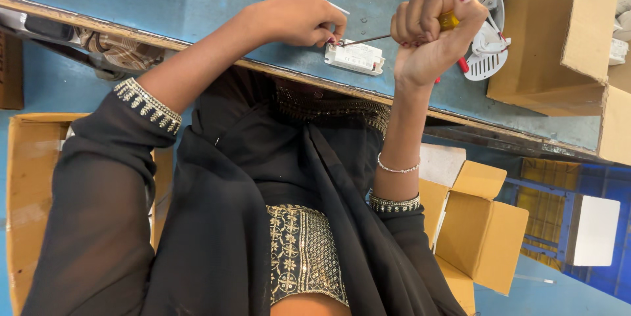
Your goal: The person assembles white plastic electrical components on a blue workbench using a screwdriver and pliers. They repeatedly attach parts, tighten screws, and place finished units into a cardboard box.
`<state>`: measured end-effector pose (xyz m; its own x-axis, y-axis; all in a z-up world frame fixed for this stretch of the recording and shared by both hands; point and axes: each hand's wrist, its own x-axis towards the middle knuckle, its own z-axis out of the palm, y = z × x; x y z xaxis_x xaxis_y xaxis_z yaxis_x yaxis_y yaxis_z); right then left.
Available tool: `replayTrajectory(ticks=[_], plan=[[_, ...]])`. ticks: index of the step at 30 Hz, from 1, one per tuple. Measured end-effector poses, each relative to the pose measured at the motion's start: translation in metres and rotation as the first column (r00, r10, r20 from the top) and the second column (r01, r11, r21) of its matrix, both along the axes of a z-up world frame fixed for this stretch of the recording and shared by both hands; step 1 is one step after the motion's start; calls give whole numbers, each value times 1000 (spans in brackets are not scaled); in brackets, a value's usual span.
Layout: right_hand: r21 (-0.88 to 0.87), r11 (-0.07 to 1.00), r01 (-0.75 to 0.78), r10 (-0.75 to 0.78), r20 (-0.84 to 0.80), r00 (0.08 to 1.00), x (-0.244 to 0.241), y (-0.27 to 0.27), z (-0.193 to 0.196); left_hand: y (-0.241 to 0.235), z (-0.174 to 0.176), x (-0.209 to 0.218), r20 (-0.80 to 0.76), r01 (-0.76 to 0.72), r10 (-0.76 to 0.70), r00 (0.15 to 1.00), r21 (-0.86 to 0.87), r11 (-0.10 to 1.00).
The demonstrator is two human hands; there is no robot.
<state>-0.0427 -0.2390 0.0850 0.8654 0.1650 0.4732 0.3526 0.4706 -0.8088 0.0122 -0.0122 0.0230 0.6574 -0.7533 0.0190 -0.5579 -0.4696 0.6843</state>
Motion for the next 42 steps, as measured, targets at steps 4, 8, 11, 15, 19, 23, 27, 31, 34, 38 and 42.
replayTrajectory(ticks=[4, 8, 11, 15, 19, 23, 27, 31, 34, 38, 42], plan=[[-7, 1000, 27, -27, 15, 1000, -3, 3, 0, -7, -4, 6, -44, -20, 18, 999, -43, 999], [0, 999, 32, -32, 13, 999, -5, 5, -1, -7, -15, 9, -44, 1, -9, 999, -192, 981], [-5, 999, 44, -44, 23, 999, -6, 7, -2, -3, -16, 12, -76, 3, -19, 997, -213, 977], [-5, 999, 39, -39, 24, 999, -7, 9, -1, -1, -10, 14, -103, -23, 6, 995, -159, 987], [-8, 998, 59, -59, 26, 998, -9, 9, 1, -4, -12, 13, -77, -51, 40, 996, -153, 987], [-10, 997, 72, -72, 35, 997, -10, 10, 1, -12, -25, 7, 33, -87, 96, 995, -199, 976], [1, 997, 81, -81, 31, 996, -11, 10, 0, -22, -41, -8, 317, -102, 184, 931, -258, 961], [7, 997, 81, -81, 33, 996, -11, 10, 0, -26, -47, -23, 622, -142, 200, 757, -142, 980], [1, 997, 83, -83, 37, 996, -11, 10, 0, -28, -46, -31, 755, -178, 172, 633, -74, 981], [-3, 995, 97, -97, 60, 994, -11, 12, -1, -34, -44, -38, 840, -208, 154, 520, -50, 977], [-1, 996, 87, -87, 60, 994, -12, 16, -3, -44, -47, -43, 861, -272, 183, 475, -54, 961]])
